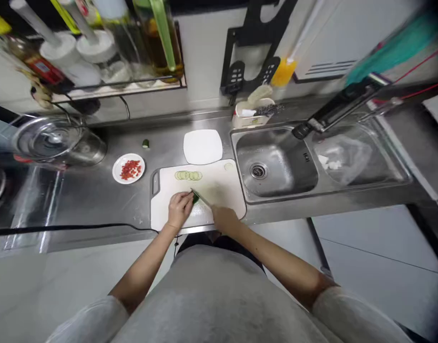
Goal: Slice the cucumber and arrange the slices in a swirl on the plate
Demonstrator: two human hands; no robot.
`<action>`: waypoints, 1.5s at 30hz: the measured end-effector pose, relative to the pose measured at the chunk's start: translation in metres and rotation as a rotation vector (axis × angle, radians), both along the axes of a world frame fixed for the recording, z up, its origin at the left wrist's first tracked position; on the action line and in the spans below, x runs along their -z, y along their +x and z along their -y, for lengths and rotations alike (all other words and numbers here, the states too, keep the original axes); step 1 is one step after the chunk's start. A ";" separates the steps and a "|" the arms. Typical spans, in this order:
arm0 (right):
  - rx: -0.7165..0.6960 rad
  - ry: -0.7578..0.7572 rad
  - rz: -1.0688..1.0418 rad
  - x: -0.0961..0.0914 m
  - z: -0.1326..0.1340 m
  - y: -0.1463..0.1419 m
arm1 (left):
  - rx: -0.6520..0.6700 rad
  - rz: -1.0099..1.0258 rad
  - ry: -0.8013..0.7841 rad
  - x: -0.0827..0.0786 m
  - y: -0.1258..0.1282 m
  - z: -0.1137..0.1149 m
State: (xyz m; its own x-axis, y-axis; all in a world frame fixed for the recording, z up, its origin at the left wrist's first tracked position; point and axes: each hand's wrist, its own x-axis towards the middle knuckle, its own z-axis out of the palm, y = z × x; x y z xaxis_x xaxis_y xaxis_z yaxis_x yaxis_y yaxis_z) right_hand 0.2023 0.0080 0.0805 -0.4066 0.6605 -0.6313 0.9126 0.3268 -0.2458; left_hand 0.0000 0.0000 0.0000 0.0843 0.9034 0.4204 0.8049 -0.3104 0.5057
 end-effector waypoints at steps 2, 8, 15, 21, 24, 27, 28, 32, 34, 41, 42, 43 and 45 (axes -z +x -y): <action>0.007 -0.016 0.010 -0.002 0.001 0.000 | -0.009 0.008 -0.006 0.001 0.000 0.001; 0.047 -0.041 0.038 -0.004 0.003 -0.001 | -0.013 0.045 -0.041 0.002 0.001 0.002; 0.068 0.042 -0.013 0.006 0.005 0.009 | -0.061 0.019 -0.071 -0.004 0.007 0.004; 0.120 0.186 -0.020 0.002 0.006 0.025 | -0.132 0.092 -0.193 -0.012 0.009 0.004; 0.124 0.310 -0.021 0.000 0.007 0.034 | -0.231 0.201 -0.214 -0.016 0.009 0.003; 0.095 0.441 0.001 0.005 0.008 0.041 | -0.278 0.256 -0.212 -0.024 0.011 -0.005; 0.082 0.478 0.000 0.007 0.009 0.043 | -0.260 0.241 -0.222 -0.028 0.012 -0.008; 0.040 0.569 -0.021 0.012 0.012 0.047 | -0.121 0.082 -0.305 -0.046 0.018 -0.026; 0.026 0.586 -0.027 0.013 0.013 0.048 | -0.079 0.024 -0.347 -0.052 0.020 -0.034; 0.027 0.584 -0.021 0.016 0.019 0.053 | 0.006 0.051 -0.436 -0.054 0.025 -0.045; 0.032 0.581 -0.020 0.017 0.020 0.054 | -0.002 0.060 -0.447 -0.053 0.027 -0.046; 0.039 0.577 -0.018 0.018 0.021 0.056 | -0.015 0.068 -0.460 -0.052 0.029 -0.047; 0.059 0.568 -0.013 0.020 0.024 0.060 | -0.053 0.085 -0.484 -0.050 0.032 -0.050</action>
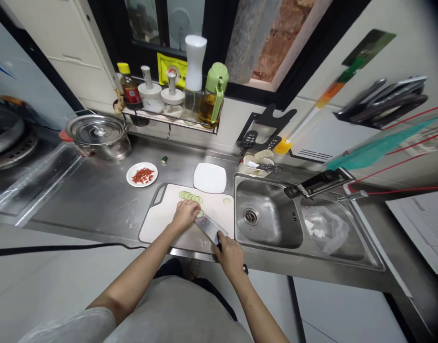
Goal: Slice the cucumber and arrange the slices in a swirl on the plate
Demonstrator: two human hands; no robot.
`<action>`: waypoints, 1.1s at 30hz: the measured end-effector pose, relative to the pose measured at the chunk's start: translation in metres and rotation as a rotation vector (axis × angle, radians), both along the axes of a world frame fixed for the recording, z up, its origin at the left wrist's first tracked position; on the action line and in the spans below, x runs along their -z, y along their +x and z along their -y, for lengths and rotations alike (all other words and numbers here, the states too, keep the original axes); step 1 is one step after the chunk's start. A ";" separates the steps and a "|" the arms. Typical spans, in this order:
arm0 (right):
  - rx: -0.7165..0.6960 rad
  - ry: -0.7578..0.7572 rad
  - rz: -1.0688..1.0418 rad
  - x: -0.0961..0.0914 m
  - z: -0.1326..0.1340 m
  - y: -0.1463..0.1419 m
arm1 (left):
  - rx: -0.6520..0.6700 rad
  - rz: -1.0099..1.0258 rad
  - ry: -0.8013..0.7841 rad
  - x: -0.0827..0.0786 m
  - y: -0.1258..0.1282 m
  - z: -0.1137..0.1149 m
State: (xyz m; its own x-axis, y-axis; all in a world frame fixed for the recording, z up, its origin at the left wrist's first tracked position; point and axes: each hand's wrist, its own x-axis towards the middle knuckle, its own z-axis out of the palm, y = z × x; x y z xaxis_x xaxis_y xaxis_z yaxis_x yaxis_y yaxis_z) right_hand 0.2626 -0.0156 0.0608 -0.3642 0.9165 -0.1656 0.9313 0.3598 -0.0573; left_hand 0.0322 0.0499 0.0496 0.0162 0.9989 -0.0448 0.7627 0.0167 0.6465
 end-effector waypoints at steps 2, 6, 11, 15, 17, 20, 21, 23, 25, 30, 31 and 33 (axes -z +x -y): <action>0.026 -0.017 0.003 0.001 0.002 0.005 | -0.045 0.011 -0.022 0.003 0.003 -0.005; 0.079 -0.074 0.032 0.000 0.004 0.012 | -0.073 0.024 -0.062 0.009 0.008 -0.020; 0.126 -0.099 0.044 0.001 0.006 0.016 | -0.033 -0.046 -0.081 0.017 0.011 -0.044; 0.155 -0.113 0.045 0.001 0.007 0.018 | -0.033 -0.132 -0.073 0.023 0.011 -0.059; 0.161 -0.117 0.048 0.000 0.008 0.018 | -0.034 -0.143 -0.066 0.026 0.010 -0.064; 0.177 -0.119 0.047 -0.001 0.008 0.019 | -0.035 -0.149 -0.048 0.030 0.009 -0.067; 0.182 -0.119 0.045 -0.001 0.008 0.019 | -0.041 -0.151 -0.038 0.032 0.009 -0.067; 0.188 -0.120 0.037 -0.001 0.007 0.019 | -0.063 -0.157 -0.024 0.033 0.009 -0.067; 0.188 -0.119 0.030 -0.001 0.006 0.018 | -0.084 -0.158 -0.026 0.034 0.010 -0.067; 0.204 -0.153 0.023 -0.006 0.004 0.011 | -0.189 -0.074 -0.020 0.030 0.003 -0.067; 0.223 -0.176 0.031 -0.007 0.003 0.009 | -0.238 -0.029 -0.001 0.030 0.000 -0.065; 0.261 -0.234 0.048 -0.009 0.002 0.006 | -0.338 0.095 0.061 0.029 -0.008 -0.058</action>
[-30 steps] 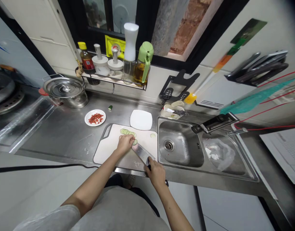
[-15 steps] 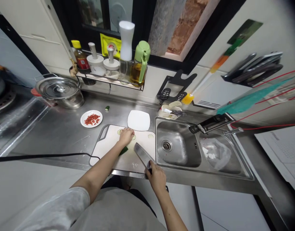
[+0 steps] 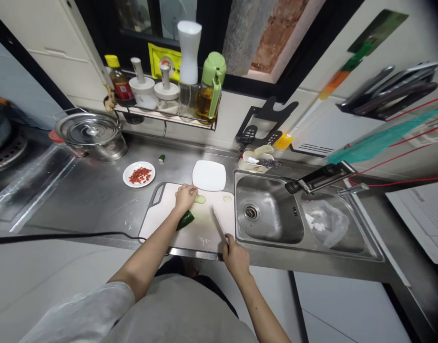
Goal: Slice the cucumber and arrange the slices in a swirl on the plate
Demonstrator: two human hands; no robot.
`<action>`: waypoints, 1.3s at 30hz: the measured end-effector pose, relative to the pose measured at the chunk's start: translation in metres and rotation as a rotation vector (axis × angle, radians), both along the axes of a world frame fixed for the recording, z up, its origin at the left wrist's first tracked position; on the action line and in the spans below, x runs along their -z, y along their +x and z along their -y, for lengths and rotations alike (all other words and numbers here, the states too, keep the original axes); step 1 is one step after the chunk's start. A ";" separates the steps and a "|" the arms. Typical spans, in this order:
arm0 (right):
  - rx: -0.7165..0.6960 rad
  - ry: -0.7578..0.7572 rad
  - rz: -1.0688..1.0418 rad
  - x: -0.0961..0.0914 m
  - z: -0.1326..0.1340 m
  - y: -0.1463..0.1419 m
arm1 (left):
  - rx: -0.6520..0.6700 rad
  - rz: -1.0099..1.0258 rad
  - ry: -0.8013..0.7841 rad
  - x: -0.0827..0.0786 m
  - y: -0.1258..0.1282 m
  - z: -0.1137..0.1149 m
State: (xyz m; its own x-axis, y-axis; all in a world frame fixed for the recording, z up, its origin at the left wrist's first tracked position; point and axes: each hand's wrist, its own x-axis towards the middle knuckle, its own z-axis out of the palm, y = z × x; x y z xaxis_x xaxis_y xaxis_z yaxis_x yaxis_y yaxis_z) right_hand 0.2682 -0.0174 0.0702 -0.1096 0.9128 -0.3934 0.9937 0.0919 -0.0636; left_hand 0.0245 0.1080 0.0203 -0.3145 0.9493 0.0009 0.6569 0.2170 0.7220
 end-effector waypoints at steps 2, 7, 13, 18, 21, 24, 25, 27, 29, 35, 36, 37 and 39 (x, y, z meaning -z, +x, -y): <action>0.018 -0.056 -0.004 -0.002 -0.002 -0.003 | -0.072 0.119 0.098 0.001 -0.008 0.014; 0.025 -0.105 -0.061 -0.004 -0.007 -0.008 | -0.139 0.188 0.221 0.001 -0.025 0.067; -0.021 -0.095 -0.171 -0.013 -0.011 -0.016 | 0.035 0.019 0.221 -0.003 -0.029 0.112; -0.113 -0.160 -0.131 -0.032 -0.015 -0.035 | 0.230 -0.097 0.240 0.003 -0.023 0.115; -0.170 -0.182 -0.097 -0.041 -0.017 -0.047 | 0.251 -0.122 0.255 0.008 -0.022 0.113; -0.204 -0.203 -0.092 -0.045 -0.018 -0.056 | 0.276 -0.126 0.267 0.013 -0.022 0.112; -0.214 -0.212 -0.094 -0.046 -0.018 -0.057 | 0.282 -0.124 0.269 0.013 -0.022 0.112; -0.232 -0.234 -0.091 -0.047 -0.018 -0.059 | 0.284 -0.122 0.259 0.014 -0.022 0.112; -0.246 -0.243 -0.082 -0.047 -0.017 -0.060 | 0.280 -0.126 0.238 0.014 -0.021 0.112; -0.284 -0.245 -0.069 -0.049 -0.017 -0.060 | 0.277 -0.153 0.213 0.012 -0.021 0.112; -0.292 -0.244 -0.065 -0.050 -0.017 -0.060 | 0.280 -0.157 0.219 0.013 -0.021 0.113; -0.298 -0.241 -0.058 -0.050 -0.017 -0.060 | 0.282 -0.163 0.226 0.014 -0.021 0.113; -0.310 -0.237 -0.045 -0.051 -0.018 -0.060 | 0.286 -0.179 0.249 0.016 -0.022 0.113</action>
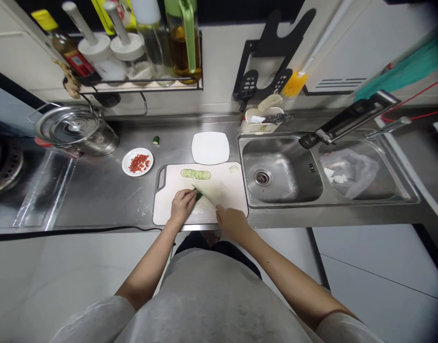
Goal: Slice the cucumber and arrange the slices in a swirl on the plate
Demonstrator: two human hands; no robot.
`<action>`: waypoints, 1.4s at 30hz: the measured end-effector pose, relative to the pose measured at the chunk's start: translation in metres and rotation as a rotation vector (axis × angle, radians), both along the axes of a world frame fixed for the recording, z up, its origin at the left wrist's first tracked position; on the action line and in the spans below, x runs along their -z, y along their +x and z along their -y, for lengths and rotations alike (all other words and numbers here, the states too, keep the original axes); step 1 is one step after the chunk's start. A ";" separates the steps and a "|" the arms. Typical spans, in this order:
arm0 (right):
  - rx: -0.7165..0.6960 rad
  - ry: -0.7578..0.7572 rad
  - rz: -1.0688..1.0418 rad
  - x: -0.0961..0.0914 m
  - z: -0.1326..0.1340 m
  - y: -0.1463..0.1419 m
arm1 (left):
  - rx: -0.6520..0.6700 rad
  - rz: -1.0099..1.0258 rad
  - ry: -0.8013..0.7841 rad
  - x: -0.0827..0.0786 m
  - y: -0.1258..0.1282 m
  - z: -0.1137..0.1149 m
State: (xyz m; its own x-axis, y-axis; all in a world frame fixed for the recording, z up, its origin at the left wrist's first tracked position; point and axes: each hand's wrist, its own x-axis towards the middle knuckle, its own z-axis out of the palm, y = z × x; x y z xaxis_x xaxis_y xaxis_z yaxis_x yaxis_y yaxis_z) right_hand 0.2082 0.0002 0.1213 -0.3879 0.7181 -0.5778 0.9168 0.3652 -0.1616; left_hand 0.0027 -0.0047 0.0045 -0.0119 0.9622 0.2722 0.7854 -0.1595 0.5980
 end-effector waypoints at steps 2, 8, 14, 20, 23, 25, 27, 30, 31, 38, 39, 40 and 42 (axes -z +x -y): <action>-0.015 0.009 0.005 0.000 0.000 0.000 | 0.007 -0.012 0.047 0.002 -0.001 0.000; -0.053 0.064 -0.027 0.007 0.003 0.002 | 0.038 -0.040 0.165 0.005 -0.001 -0.001; -0.059 0.050 -0.050 0.012 0.004 0.002 | 0.039 -0.054 0.148 0.004 -0.001 -0.003; -0.059 0.025 -0.074 0.007 0.000 0.003 | 0.049 -0.061 0.148 0.004 -0.001 -0.003; -0.071 0.009 -0.081 0.004 -0.003 0.004 | 0.049 -0.058 0.146 0.003 0.000 -0.003; -0.073 -0.001 -0.078 0.003 -0.005 0.004 | 0.050 -0.056 0.138 0.003 0.000 -0.003; -0.073 -0.012 -0.074 0.002 -0.006 0.003 | 0.056 -0.049 0.132 0.003 -0.001 -0.003; -0.070 -0.019 -0.078 0.003 -0.007 0.001 | 0.066 -0.035 0.134 0.004 -0.002 -0.003; -0.071 -0.020 -0.084 0.002 -0.007 0.000 | 0.067 -0.034 0.137 0.005 -0.002 -0.003; -0.060 -0.073 -0.094 0.004 -0.011 -0.004 | 0.071 -0.045 0.160 0.006 -0.002 -0.003; -0.067 -0.070 -0.102 0.005 -0.012 -0.004 | 0.071 -0.046 0.160 0.006 -0.002 -0.003; -0.072 -0.061 -0.107 0.006 -0.012 -0.004 | 0.070 -0.046 0.159 0.005 -0.001 -0.003; -0.073 -0.037 -0.105 0.009 -0.012 -0.004 | 0.065 -0.045 0.154 0.003 -0.001 -0.004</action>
